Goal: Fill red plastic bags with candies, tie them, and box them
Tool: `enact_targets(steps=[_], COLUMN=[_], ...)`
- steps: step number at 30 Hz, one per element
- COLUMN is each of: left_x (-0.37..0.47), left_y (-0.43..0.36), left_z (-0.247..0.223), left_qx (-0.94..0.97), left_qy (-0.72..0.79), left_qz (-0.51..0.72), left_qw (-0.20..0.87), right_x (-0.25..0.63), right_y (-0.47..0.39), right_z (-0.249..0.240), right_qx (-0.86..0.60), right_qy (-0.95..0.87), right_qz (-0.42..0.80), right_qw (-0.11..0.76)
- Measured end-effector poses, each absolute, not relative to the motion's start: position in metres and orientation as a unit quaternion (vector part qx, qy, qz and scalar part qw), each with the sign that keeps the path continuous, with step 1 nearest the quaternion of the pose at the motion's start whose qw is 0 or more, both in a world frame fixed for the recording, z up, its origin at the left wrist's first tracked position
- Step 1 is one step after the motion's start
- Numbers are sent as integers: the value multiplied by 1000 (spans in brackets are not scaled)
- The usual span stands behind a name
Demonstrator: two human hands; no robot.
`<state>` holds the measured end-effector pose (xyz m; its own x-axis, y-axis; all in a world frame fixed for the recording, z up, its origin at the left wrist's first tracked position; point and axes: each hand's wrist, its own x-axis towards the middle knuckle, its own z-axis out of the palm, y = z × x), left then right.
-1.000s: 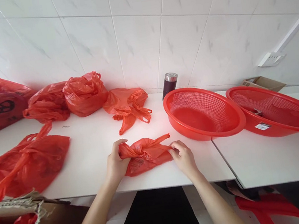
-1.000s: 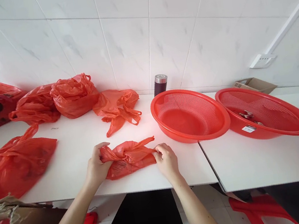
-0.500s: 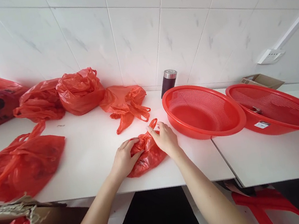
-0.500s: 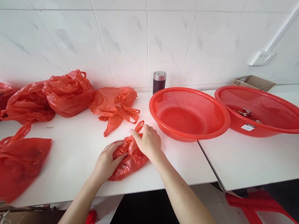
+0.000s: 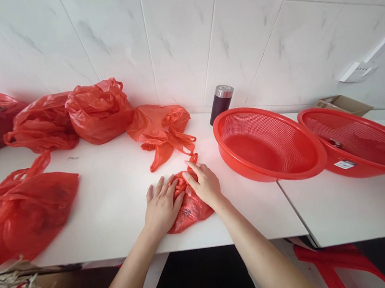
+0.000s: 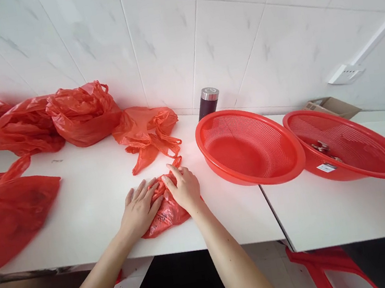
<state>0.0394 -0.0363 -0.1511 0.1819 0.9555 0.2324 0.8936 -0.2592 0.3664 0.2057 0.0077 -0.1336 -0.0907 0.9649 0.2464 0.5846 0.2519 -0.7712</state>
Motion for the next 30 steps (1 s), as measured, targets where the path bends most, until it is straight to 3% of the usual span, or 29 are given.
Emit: enact_targets(steps=[4,10,16,24,30], left_x=[38,43,33,45,28], left_y=[-50,-92,-117,-147,-124], left_z=[-142,-118,-106,-98,-77], left_qx=[766,779,728,683,539], left_qy=[572,498,479,482,508], left_qz=[274,360,467,477,596], left_qw=[108,127,147,270,310], right_x=[207,198,184,185,190], right_y=[17,22,33,64,34], right_z=[-124,-92,-76,-102,-84], right_qx=[-515,-440,-448,-536,-475], right_qy=[-584,-521,-457,-502,-537], right_qz=[442,533,492,384,444], right_qw=[445,500,590,560,537])
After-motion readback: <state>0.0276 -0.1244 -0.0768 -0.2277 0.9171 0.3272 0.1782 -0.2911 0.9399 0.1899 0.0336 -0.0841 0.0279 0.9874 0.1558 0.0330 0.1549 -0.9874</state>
